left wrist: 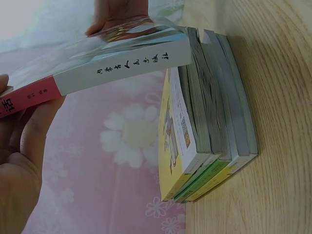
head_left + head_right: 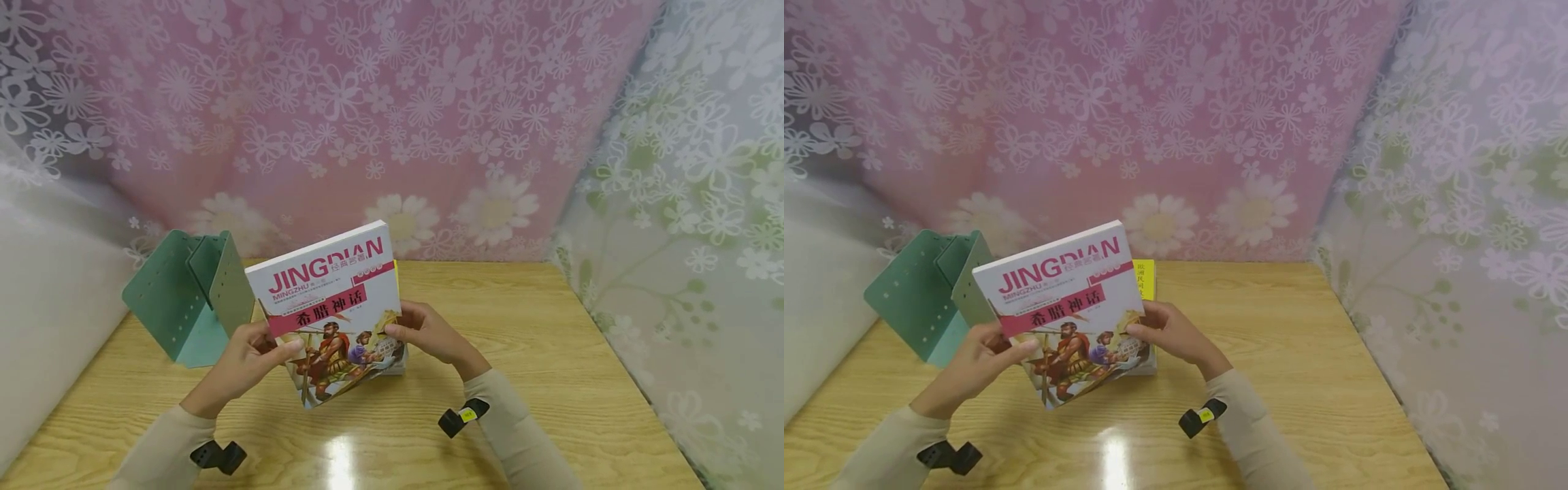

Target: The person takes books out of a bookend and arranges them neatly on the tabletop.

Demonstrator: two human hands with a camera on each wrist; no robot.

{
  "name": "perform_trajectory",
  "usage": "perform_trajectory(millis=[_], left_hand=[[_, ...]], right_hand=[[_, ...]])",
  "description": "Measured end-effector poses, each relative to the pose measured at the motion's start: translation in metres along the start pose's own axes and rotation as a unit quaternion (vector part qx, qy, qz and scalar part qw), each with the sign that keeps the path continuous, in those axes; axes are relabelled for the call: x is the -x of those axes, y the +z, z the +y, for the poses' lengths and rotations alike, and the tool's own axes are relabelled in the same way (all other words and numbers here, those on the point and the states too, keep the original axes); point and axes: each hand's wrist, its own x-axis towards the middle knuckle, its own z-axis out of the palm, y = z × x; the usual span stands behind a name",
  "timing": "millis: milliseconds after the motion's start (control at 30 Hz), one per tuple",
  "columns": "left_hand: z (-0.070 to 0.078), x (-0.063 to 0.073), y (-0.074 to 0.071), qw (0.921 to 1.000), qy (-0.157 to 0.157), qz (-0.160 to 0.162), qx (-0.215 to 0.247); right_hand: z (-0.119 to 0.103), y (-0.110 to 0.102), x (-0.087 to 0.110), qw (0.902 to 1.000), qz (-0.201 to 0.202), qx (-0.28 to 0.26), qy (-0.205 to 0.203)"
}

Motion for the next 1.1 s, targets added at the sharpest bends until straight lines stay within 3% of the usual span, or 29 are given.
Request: perform_trajectory(millis=[233,333,467,700,1100], left_hand=[[-0.003,-0.004,0.0,1.0,-0.003,-0.007,-0.005],[-0.005,-0.006,0.0,0.9999,-0.01,-0.001,-0.01],[-0.006,-0.009,0.001,0.9992,-0.034,0.018,-0.012],[-0.009,-0.013,0.001,0.9934,-0.095,0.06,0.025],[-0.013,-0.018,-0.001,0.9834,-0.162,0.072,0.038]], right_hand=[[-0.001,-0.003,0.004,0.9947,0.012,0.091,0.047],[-0.002,-0.002,0.005,0.9927,0.01,0.101,0.065],[-0.001,0.001,0.006,0.9938,0.008,0.079,0.078],[0.008,0.01,0.006,0.9971,0.022,0.021,0.071],[0.012,0.021,0.003,0.994,0.062,-0.034,0.084]])
